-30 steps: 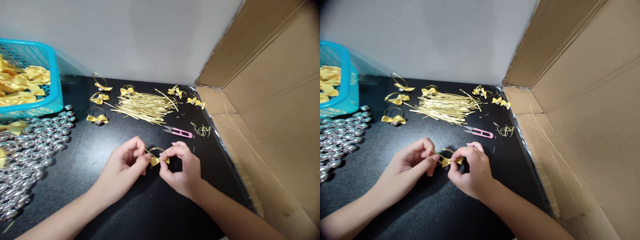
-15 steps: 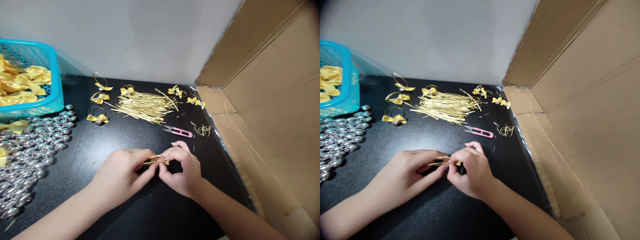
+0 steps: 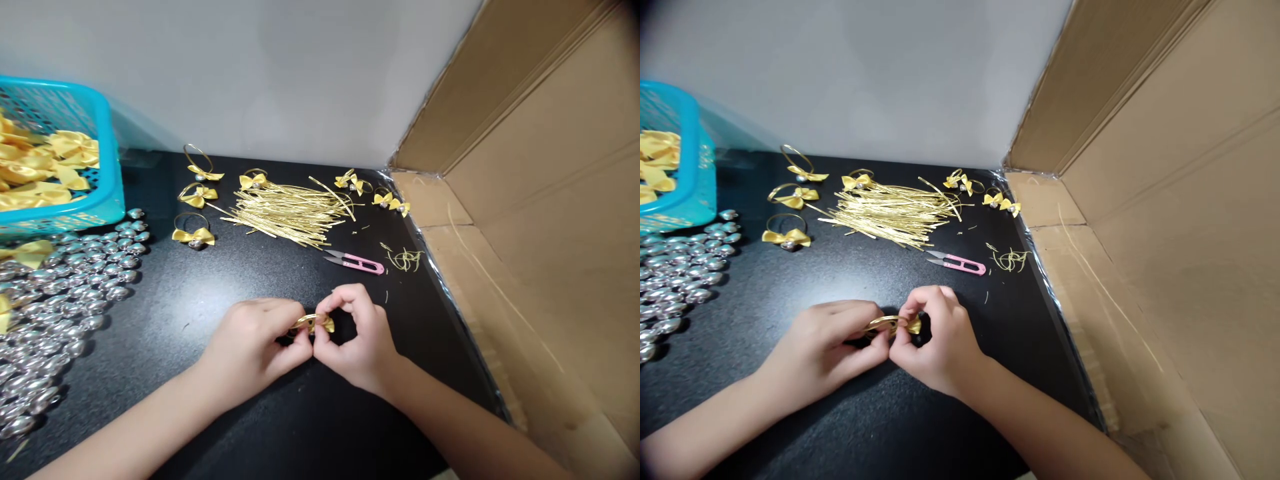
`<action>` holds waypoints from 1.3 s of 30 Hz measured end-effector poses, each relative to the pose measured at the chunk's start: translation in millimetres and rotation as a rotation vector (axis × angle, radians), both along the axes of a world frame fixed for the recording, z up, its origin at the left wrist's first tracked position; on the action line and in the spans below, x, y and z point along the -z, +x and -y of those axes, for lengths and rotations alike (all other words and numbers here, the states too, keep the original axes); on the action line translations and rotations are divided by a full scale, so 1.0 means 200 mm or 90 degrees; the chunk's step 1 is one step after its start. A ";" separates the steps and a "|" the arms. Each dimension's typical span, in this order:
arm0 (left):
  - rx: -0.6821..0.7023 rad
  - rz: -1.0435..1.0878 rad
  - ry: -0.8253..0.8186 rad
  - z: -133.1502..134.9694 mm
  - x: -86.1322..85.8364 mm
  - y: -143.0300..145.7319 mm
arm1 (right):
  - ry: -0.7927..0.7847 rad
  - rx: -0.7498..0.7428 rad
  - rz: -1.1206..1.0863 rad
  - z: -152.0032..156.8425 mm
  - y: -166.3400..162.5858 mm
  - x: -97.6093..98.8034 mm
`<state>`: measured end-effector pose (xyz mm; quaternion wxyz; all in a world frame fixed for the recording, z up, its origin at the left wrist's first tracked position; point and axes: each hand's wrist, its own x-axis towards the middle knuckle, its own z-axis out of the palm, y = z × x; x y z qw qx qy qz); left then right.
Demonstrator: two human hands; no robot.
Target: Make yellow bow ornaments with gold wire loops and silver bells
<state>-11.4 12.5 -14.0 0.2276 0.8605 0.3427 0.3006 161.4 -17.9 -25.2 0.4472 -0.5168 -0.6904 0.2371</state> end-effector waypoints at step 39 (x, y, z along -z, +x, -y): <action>-0.009 0.100 -0.417 -0.06 0.03 -0.04 | -0.141 -0.039 -0.148 -0.03 0.02 0.00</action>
